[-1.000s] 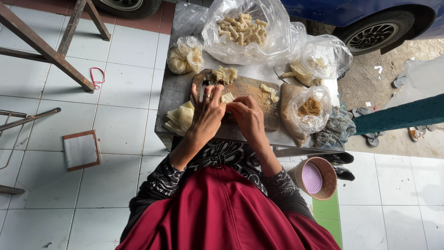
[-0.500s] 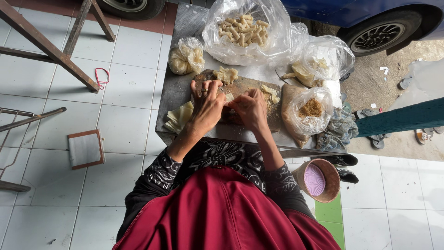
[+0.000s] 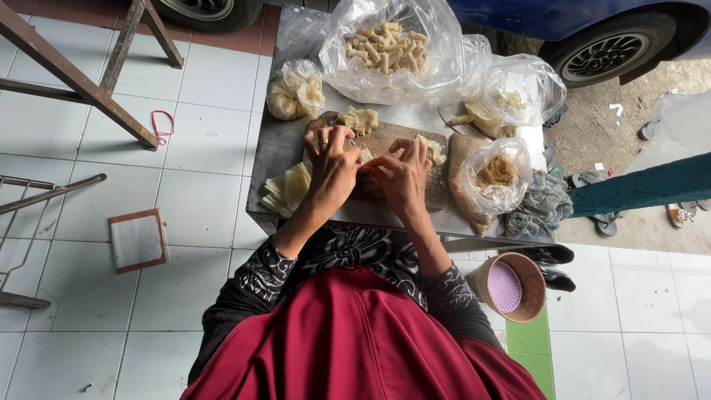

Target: The person sits at a small table and wraps food rolls by hand. They take thin square pastry wrappers from a stack, place a portion of brown filling from a plastic bag onto each wrapper, fold the wrapper over the filling and roll it closed, then place the finished roll into a plastic bag with other completed rolls.

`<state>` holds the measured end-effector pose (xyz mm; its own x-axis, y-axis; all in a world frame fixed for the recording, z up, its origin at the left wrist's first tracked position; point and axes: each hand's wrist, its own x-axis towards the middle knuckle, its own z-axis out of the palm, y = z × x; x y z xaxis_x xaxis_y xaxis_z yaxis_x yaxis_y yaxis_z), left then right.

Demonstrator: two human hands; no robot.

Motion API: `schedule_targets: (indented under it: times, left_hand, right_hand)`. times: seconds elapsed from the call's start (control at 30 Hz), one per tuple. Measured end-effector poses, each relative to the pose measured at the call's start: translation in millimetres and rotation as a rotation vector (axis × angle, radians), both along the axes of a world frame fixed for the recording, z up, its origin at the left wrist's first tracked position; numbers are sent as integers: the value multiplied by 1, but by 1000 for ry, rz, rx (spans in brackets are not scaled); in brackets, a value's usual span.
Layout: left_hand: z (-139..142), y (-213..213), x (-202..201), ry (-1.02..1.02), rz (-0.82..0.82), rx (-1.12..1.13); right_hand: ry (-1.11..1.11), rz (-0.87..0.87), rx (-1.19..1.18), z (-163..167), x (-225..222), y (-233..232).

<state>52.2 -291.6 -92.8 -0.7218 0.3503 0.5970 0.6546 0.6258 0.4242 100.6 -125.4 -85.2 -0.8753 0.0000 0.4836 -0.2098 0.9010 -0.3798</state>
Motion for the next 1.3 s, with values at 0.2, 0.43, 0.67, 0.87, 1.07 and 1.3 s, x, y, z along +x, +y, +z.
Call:
schedule_targets:
  times: [0.2,0.43,0.67,0.87,1.07,1.3]
  left_hand:
    - [-3,-11,-2,65,-86,-141]
    - [-4,-3,-8,-10,-68,-123]
    - [-2,4,-9,-74,1,-118]
    - [-1,7,-10,-90,51,-83]
    - [3,6,-9,-184,55,130]
    - [8,-5,-9,55,-31,-44]
  right_hand:
    - [-61,71,13,-2,4,9]
    - [-128,18,-37,-15,-20,13]
    - [-218,-88,-90,-12,-24,4]
    - [-150,-49,-88,-5,-16,-2]
    - [-4,-5,96,-5,-7,2]
    - [-106,-45,-16,-9,-16,3]
